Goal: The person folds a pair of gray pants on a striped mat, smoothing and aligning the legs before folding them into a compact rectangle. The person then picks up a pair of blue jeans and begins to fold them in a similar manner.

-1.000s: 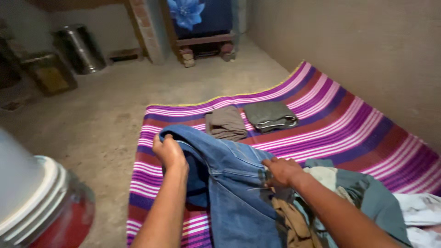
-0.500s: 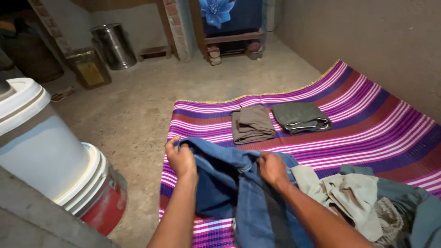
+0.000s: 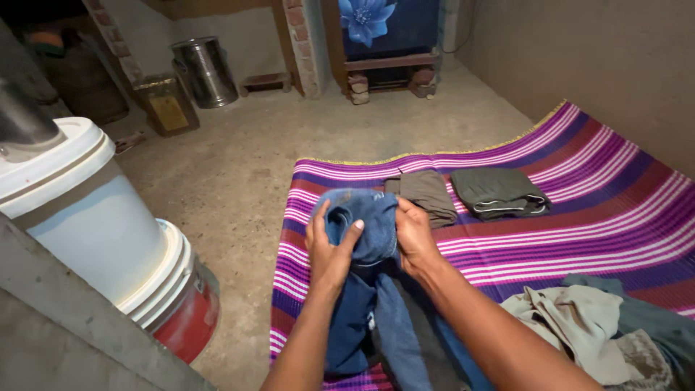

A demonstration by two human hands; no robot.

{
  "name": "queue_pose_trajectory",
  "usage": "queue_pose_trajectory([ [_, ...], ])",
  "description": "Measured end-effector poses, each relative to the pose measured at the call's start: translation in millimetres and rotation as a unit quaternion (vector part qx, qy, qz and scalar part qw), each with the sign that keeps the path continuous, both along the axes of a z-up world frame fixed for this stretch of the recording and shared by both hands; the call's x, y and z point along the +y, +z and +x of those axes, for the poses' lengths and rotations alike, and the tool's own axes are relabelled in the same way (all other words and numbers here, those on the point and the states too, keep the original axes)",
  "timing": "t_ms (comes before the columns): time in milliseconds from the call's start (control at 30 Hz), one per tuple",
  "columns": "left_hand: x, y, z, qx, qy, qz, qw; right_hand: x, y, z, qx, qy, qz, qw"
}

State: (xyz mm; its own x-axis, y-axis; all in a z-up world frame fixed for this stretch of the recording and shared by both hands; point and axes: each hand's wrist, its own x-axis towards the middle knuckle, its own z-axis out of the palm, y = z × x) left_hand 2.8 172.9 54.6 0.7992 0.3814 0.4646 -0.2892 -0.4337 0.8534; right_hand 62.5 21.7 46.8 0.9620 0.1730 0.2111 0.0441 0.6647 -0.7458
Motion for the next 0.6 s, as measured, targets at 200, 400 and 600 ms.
queue_pose_trajectory([
  [200,15,-22,7,-0.028,0.072,0.111,0.991,10,-20,7,0.024,0.024,-0.043,0.998],
  [400,-2,-55,13,0.030,0.046,0.148,0.988,-30,-58,16,0.026,-0.009,-0.315,0.949],
  [600,-59,-63,25,0.085,-0.094,0.068,0.990,-111,-73,22,-0.003,-0.062,-0.431,0.900],
])
